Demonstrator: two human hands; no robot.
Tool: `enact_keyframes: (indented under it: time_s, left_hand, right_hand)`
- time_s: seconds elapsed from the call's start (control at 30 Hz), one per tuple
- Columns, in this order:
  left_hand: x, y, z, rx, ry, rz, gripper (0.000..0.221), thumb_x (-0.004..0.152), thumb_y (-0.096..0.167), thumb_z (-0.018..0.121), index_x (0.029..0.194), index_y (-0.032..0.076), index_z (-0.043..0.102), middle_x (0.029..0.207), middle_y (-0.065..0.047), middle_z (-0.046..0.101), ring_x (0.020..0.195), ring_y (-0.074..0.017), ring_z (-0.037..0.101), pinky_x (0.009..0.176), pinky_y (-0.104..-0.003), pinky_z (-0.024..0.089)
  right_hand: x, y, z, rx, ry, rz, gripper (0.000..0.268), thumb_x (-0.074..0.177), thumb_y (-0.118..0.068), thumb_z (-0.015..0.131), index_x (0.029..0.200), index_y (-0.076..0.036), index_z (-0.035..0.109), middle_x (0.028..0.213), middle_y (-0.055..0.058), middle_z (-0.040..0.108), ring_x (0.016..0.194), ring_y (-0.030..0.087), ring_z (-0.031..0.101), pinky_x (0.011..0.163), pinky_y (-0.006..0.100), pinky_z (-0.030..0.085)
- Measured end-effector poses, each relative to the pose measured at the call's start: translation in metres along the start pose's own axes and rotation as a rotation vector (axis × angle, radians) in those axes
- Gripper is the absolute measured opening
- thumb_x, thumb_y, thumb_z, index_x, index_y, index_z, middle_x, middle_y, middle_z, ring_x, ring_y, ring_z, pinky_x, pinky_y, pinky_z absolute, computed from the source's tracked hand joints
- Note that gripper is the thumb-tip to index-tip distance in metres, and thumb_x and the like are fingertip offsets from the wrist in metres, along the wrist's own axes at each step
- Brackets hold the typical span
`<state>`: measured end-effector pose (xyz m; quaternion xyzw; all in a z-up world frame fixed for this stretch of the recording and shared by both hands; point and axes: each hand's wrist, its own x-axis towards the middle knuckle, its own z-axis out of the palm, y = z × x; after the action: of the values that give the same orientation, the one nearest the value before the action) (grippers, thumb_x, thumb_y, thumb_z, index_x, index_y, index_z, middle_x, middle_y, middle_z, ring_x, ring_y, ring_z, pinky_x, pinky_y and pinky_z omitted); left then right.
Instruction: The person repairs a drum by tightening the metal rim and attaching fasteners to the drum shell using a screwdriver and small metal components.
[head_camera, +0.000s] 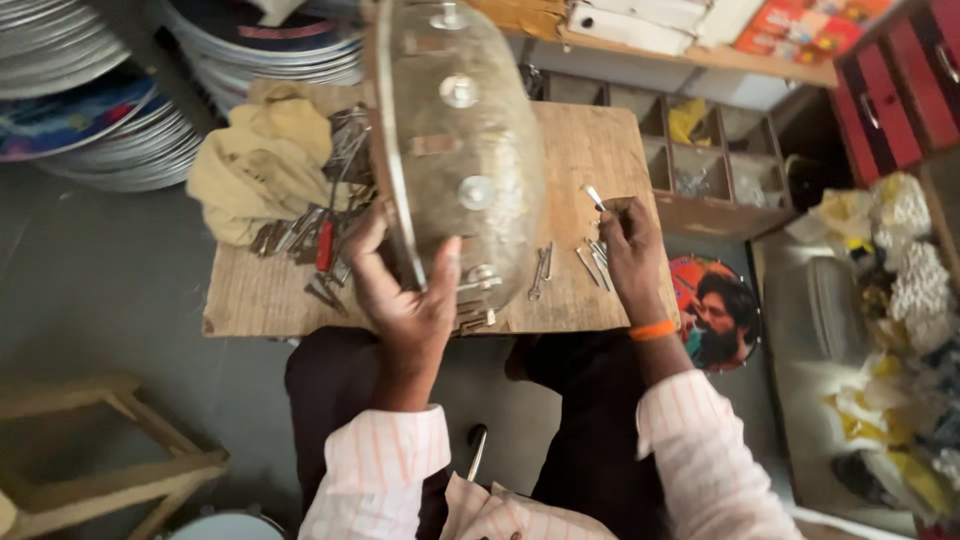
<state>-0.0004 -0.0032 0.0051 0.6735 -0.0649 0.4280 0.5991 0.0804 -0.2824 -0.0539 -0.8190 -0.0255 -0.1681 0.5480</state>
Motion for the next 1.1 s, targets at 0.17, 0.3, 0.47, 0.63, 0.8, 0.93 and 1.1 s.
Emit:
enact_keyframes:
  time_s: [0.17, 0.3, 0.47, 0.63, 0.8, 0.93, 1.1]
  left_hand:
    - [0.003, 0.007, 0.002, 0.050, -0.008, 0.061, 0.062, 0.093, 0.007, 0.085, 0.142, 0.004, 0.048, 0.139, -0.015, 0.056, 0.126, -0.0287, 0.058, 0.110, -0.039, 0.048]
    - [0.008, 0.014, 0.004, 0.041, 0.029, 0.051, 0.063, 0.090, 0.010, 0.086, 0.141, 0.003, 0.049, 0.137, -0.015, 0.057, 0.129, -0.0320, 0.059, 0.112, -0.042, 0.049]
    - [0.020, 0.013, -0.027, -0.070, -0.110, -0.007, 0.060, 0.091, 0.010, 0.082, 0.142, 0.002, 0.051, 0.137, -0.012, 0.057, 0.121, -0.0250, 0.060, 0.102, -0.038, 0.052]
    - [0.033, 0.002, -0.053, -0.420, -0.289, -0.358, 0.025, 0.106, 0.002, 0.072, 0.130, -0.003, 0.069, 0.093, -0.008, 0.069, 0.075, -0.0094, 0.060, 0.067, -0.020, 0.052]
    - [0.033, -0.006, -0.054, -0.415, -0.261, -0.246, 0.018, 0.101, 0.000, 0.068, 0.118, -0.002, 0.070, 0.102, -0.009, 0.072, 0.087, -0.0128, 0.073, 0.077, -0.026, 0.065]
    - [0.044, -0.021, -0.066, -0.518, -0.103, -0.262, 0.014, 0.103, 0.003, 0.070, 0.116, -0.003, 0.071, 0.103, -0.013, 0.076, 0.084, -0.0173, 0.078, 0.074, -0.032, 0.069]
    - [0.039, -0.029, -0.077, -0.520, -0.083, -0.382, 0.021, 0.102, 0.005, 0.071, 0.120, -0.006, 0.070, 0.101, -0.010, 0.072, 0.083, -0.0133, 0.070, 0.071, -0.026, 0.060]
  right_hand:
    - [-0.024, -0.134, 0.030, 0.186, -0.062, -0.437, 0.005, 0.113, -0.007, 0.061, 0.115, -0.004, 0.064, 0.107, 0.004, 0.060, 0.099, 0.012, 0.054, 0.089, 0.024, 0.045]
    - [-0.019, -0.200, 0.073, -0.148, -0.190, -0.713, 0.008, 0.105, -0.006, 0.067, 0.113, -0.007, 0.066, 0.115, 0.012, 0.059, 0.108, 0.026, 0.055, 0.097, 0.039, 0.042]
    - [-0.023, -0.214, 0.091, -0.300, -0.214, -0.788, 0.015, 0.096, -0.007, 0.073, 0.109, -0.011, 0.069, 0.116, 0.008, 0.063, 0.111, 0.029, 0.053, 0.097, 0.044, 0.034]
    - [-0.021, -0.198, 0.085, -0.322, -0.199, -0.835, 0.015, 0.097, -0.008, 0.076, 0.110, -0.012, 0.071, 0.116, 0.004, 0.065, 0.112, 0.027, 0.055, 0.100, 0.043, 0.036]
    - [-0.019, -0.191, 0.076, -0.309, -0.234, -0.771, 0.032, 0.093, -0.013, 0.082, 0.121, -0.013, 0.067, 0.121, 0.006, 0.063, 0.116, 0.027, 0.055, 0.106, 0.040, 0.039]
    - [-0.013, -0.185, 0.069, -0.241, -0.213, -0.755, 0.066, 0.084, -0.021, 0.092, 0.138, -0.010, 0.056, 0.132, 0.009, 0.061, 0.122, 0.028, 0.056, 0.108, 0.040, 0.042]
    - [-0.011, -0.182, 0.065, -0.243, -0.233, -0.740, 0.076, 0.080, -0.022, 0.095, 0.144, -0.010, 0.055, 0.135, 0.008, 0.062, 0.123, 0.028, 0.058, 0.110, 0.041, 0.042]
